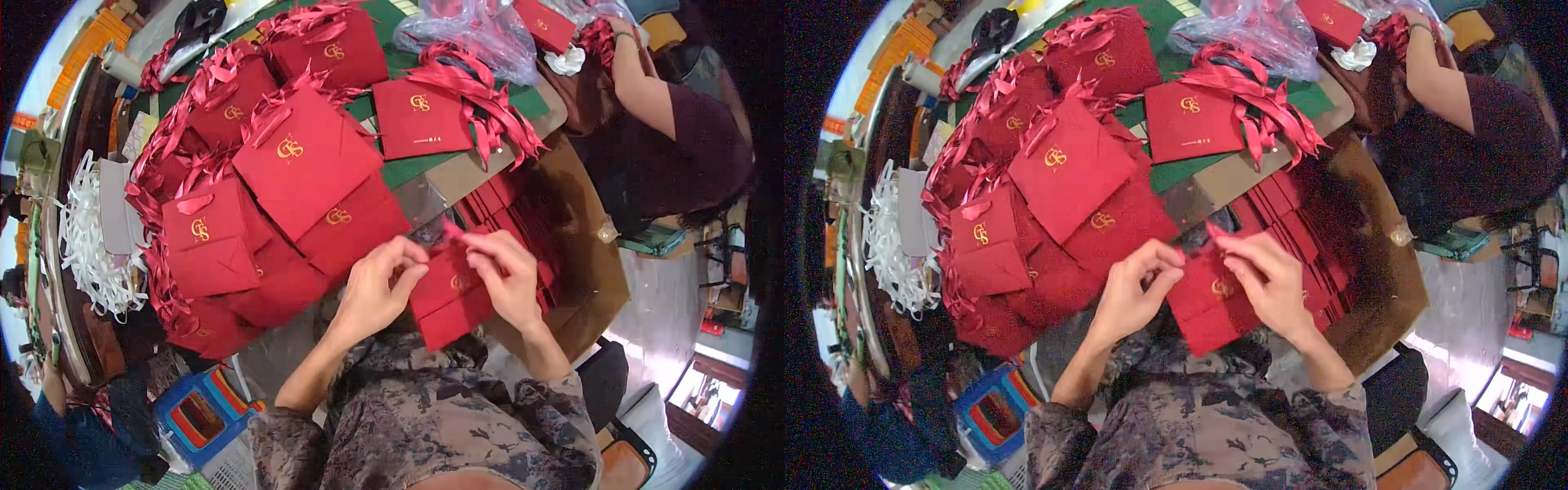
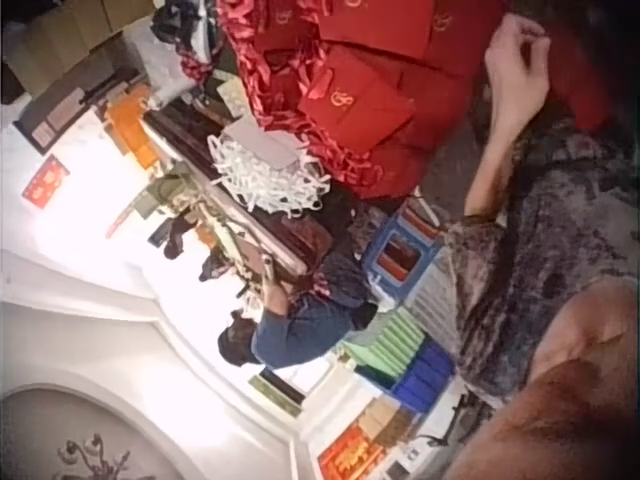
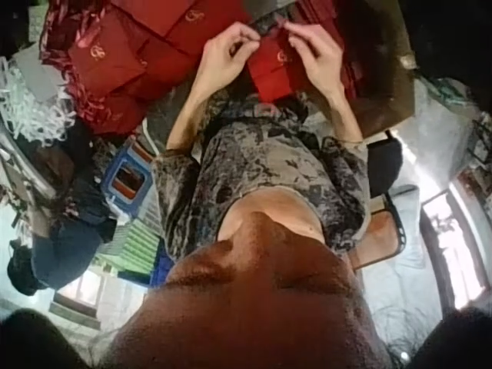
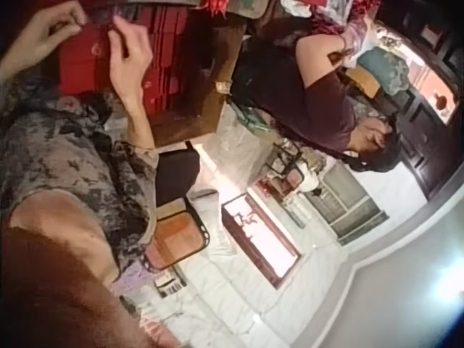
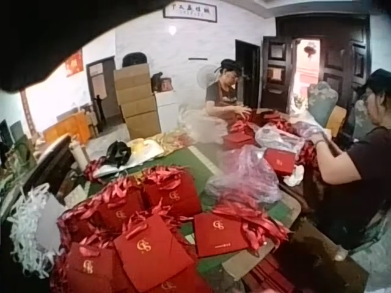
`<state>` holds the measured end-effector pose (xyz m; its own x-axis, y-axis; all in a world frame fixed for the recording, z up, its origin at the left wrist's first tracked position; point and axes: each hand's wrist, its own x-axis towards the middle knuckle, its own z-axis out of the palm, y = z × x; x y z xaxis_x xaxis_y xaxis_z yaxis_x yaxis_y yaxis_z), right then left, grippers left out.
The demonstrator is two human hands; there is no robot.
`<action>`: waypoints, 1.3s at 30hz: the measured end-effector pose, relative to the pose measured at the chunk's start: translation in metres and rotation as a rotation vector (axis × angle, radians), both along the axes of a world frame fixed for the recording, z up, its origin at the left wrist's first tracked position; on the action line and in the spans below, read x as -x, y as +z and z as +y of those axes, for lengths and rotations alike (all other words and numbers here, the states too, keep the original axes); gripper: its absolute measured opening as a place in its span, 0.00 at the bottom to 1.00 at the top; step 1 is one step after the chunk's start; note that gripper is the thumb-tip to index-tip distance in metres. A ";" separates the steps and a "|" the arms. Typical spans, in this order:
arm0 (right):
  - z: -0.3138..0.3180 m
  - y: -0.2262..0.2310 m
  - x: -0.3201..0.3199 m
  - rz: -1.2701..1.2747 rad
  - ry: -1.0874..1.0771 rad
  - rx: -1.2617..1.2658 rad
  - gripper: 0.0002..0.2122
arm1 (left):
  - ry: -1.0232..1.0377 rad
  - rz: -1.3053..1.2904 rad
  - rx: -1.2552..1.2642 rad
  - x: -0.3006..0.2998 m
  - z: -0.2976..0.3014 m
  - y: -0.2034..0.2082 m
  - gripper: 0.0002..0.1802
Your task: The person attaches ribbon handles to red gift pouches by threading ribbon straps through the pouches by hand.
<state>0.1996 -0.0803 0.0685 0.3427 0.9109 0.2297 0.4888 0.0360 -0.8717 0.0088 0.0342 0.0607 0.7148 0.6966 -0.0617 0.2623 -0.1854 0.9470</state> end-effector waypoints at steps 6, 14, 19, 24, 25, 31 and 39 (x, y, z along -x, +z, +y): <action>0.052 0.039 -0.028 -0.069 -0.073 -0.192 0.06 | 0.116 -0.122 -0.475 -0.051 0.044 0.059 0.05; 0.098 -0.021 -0.033 -0.016 -0.035 -0.061 0.08 | 0.080 0.039 -0.549 -0.069 0.089 0.013 0.15; 0.105 -0.032 -0.029 -0.051 -0.046 -0.109 0.06 | 0.015 0.167 -0.542 -0.073 0.100 0.013 0.12; 0.111 -0.026 -0.028 -0.050 -0.090 -0.096 0.05 | 0.001 0.199 -0.473 -0.079 0.105 0.022 0.10; 0.111 -0.024 -0.028 -0.032 -0.098 -0.081 0.05 | 0.002 0.188 -0.480 -0.079 0.105 0.024 0.09; 0.112 -0.015 -0.032 -0.043 -0.074 -0.092 0.05 | -0.007 0.136 -0.522 -0.078 0.099 0.033 0.08; 0.115 -0.004 -0.035 -0.009 -0.075 0.127 0.07 | -0.003 0.193 -0.624 -0.081 0.090 0.031 0.09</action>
